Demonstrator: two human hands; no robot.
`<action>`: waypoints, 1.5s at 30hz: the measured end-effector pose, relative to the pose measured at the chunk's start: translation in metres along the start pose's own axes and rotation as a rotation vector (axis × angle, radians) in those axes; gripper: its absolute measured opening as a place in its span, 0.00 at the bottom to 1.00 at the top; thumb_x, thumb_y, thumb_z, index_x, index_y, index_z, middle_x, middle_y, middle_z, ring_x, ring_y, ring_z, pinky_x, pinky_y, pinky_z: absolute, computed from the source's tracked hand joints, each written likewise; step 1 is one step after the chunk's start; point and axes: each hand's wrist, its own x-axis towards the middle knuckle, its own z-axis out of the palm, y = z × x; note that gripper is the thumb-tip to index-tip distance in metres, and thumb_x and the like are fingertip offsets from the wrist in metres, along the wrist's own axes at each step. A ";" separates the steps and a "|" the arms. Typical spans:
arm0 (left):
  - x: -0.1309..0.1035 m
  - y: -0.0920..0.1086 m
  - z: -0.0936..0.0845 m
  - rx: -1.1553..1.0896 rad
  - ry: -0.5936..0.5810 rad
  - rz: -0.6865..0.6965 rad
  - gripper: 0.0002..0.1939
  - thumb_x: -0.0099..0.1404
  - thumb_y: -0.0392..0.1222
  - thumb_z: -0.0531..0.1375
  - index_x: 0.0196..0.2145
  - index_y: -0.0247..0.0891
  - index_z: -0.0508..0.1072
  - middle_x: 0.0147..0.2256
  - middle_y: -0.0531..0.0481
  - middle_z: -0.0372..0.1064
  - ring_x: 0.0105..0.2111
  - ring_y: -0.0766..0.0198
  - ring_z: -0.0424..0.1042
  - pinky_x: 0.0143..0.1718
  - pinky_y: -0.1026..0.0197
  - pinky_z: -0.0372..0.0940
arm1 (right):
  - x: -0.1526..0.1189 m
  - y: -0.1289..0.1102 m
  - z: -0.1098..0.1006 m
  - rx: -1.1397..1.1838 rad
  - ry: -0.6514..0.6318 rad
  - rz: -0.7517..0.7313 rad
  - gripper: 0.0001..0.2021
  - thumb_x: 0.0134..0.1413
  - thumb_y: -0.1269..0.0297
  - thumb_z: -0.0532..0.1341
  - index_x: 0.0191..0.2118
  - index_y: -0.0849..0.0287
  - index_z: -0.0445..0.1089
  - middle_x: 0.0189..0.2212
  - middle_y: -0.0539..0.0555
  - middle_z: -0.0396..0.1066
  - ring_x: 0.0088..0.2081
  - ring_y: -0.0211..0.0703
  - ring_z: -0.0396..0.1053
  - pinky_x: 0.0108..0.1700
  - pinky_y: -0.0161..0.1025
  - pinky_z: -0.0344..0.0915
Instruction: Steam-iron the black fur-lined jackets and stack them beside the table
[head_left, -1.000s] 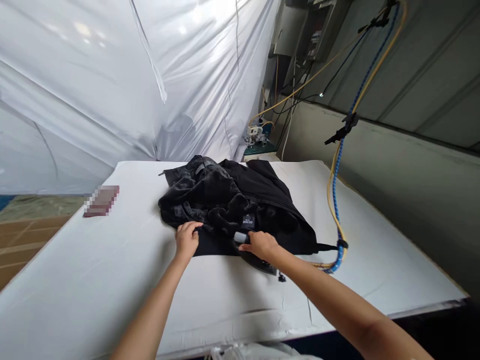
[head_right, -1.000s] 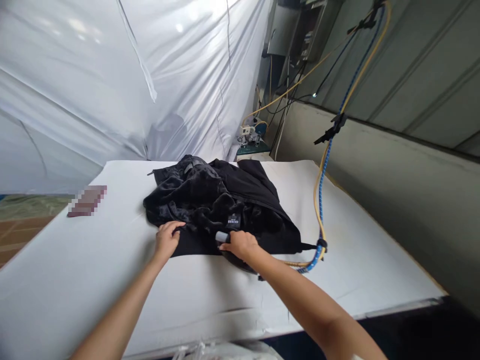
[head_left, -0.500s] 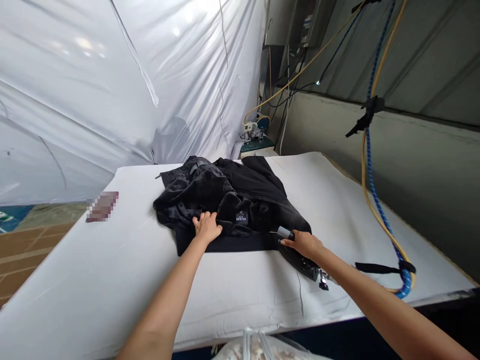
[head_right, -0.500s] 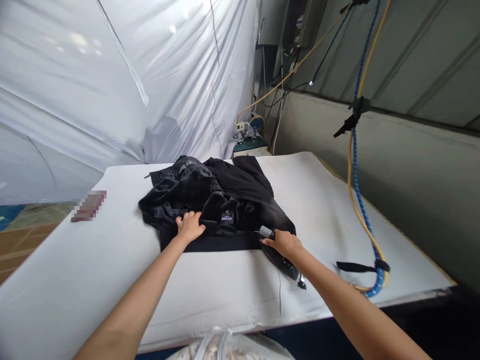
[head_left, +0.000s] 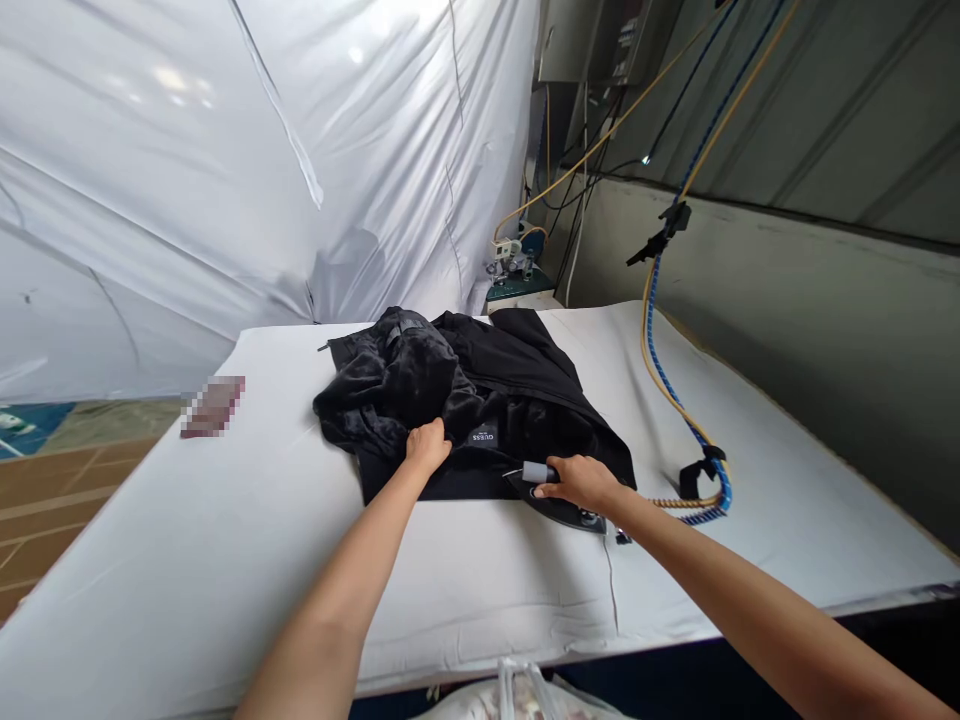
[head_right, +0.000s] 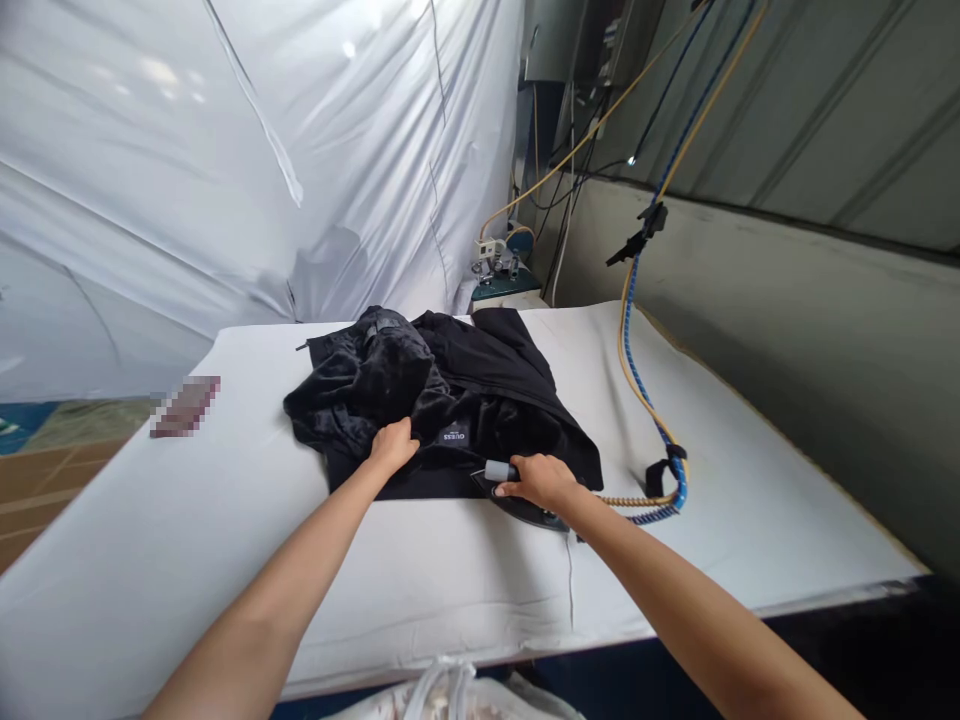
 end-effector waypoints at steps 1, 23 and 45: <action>-0.002 -0.003 -0.002 -0.022 0.003 -0.009 0.13 0.57 0.39 0.53 0.41 0.38 0.66 0.39 0.42 0.71 0.40 0.56 0.71 0.39 0.59 0.62 | 0.001 -0.007 0.001 0.000 0.002 -0.002 0.31 0.40 0.36 0.54 0.45 0.52 0.66 0.35 0.57 0.72 0.40 0.54 0.69 0.36 0.41 0.61; -0.023 0.073 -0.004 -0.088 0.125 0.422 0.21 0.58 0.43 0.54 0.50 0.44 0.61 0.53 0.45 0.58 0.55 0.54 0.50 0.56 0.52 0.42 | -0.028 0.101 0.006 0.130 0.031 0.406 0.28 0.43 0.36 0.50 0.39 0.54 0.66 0.34 0.56 0.71 0.37 0.52 0.69 0.33 0.40 0.60; -0.013 0.110 0.041 -0.299 -0.083 0.008 0.11 0.59 0.43 0.49 0.24 0.39 0.67 0.35 0.48 0.72 0.40 0.59 0.69 0.40 0.58 0.54 | -0.022 0.128 -0.001 0.169 0.039 0.514 0.31 0.41 0.34 0.50 0.40 0.55 0.69 0.40 0.59 0.70 0.42 0.54 0.68 0.36 0.43 0.62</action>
